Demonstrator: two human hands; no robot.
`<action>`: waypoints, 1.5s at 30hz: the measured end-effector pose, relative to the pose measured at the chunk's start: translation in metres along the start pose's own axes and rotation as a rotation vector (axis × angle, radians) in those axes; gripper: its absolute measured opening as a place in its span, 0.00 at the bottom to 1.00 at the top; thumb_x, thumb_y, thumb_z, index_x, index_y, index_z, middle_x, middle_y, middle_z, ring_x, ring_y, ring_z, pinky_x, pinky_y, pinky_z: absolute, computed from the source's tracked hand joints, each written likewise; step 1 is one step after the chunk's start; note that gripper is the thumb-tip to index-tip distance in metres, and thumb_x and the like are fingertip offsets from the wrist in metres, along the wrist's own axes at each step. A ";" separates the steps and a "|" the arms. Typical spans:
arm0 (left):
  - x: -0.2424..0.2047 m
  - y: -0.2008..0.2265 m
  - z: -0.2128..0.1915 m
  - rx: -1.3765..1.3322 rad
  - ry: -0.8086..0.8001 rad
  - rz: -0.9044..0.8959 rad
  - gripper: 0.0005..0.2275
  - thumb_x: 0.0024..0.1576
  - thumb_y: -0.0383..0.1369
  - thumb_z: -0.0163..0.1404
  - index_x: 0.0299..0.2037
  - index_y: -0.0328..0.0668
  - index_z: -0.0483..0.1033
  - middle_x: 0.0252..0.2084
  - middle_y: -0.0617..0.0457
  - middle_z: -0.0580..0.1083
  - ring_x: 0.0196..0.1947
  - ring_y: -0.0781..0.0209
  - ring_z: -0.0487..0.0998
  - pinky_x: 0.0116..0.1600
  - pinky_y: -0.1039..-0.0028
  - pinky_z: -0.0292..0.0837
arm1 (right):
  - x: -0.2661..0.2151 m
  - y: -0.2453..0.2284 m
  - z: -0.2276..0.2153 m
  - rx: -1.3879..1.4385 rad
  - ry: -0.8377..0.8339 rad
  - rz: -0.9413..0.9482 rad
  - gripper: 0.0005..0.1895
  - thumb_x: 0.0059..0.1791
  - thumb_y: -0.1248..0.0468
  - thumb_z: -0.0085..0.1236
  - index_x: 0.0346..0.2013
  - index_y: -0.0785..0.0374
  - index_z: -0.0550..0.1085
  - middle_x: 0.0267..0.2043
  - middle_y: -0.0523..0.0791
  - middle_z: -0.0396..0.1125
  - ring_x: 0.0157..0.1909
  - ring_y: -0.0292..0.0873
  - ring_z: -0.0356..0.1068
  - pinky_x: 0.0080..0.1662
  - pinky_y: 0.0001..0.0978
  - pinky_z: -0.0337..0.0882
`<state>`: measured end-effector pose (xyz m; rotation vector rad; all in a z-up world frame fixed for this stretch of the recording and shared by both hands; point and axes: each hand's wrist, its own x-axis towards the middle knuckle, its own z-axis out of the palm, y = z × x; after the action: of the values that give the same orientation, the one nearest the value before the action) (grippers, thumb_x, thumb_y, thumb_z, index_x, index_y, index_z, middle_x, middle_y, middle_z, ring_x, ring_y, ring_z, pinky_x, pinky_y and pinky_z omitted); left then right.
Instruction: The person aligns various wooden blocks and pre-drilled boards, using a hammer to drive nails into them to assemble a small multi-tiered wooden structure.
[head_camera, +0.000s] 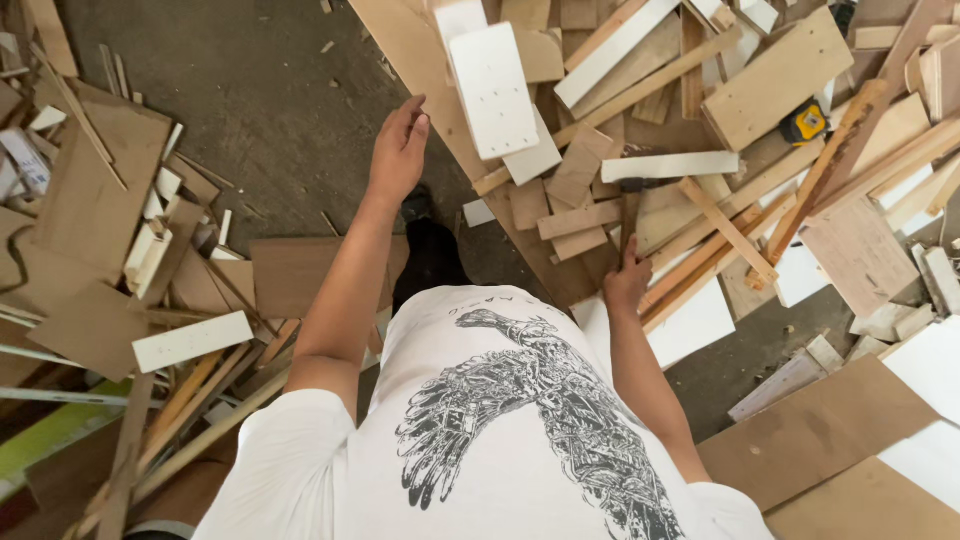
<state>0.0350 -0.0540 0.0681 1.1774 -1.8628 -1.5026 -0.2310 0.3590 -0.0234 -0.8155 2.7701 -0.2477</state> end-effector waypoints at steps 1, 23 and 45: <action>0.005 -0.001 -0.009 0.018 -0.012 -0.022 0.20 0.70 0.42 0.41 0.68 0.40 0.67 0.51 0.46 0.73 0.49 0.55 0.75 0.55 0.66 0.71 | 0.001 -0.008 -0.002 -0.042 -0.004 0.050 0.40 0.49 0.69 0.55 0.76 0.48 0.62 0.62 0.59 0.56 0.62 0.64 0.57 0.64 0.53 0.61; 0.169 -0.022 -0.050 0.024 -0.175 0.107 0.17 0.66 0.34 0.49 0.63 0.38 0.72 0.50 0.46 0.76 0.45 0.58 0.77 0.50 0.70 0.75 | -0.032 -0.115 0.000 0.252 -0.065 0.347 0.36 0.48 0.58 0.60 0.70 0.63 0.64 0.73 0.60 0.55 0.74 0.63 0.53 0.70 0.50 0.55; 0.126 0.006 -0.048 0.080 0.006 0.067 0.17 0.67 0.33 0.49 0.65 0.37 0.70 0.51 0.46 0.75 0.49 0.58 0.77 0.55 0.69 0.74 | 0.027 -0.059 -0.034 0.429 -0.201 0.162 0.25 0.53 0.60 0.58 0.64 0.62 0.70 0.54 0.50 0.74 0.52 0.47 0.76 0.55 0.37 0.72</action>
<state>0.0052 -0.1852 0.0686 1.1420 -1.9555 -1.3985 -0.2322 0.2985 0.0179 -0.4753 2.4462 -0.6604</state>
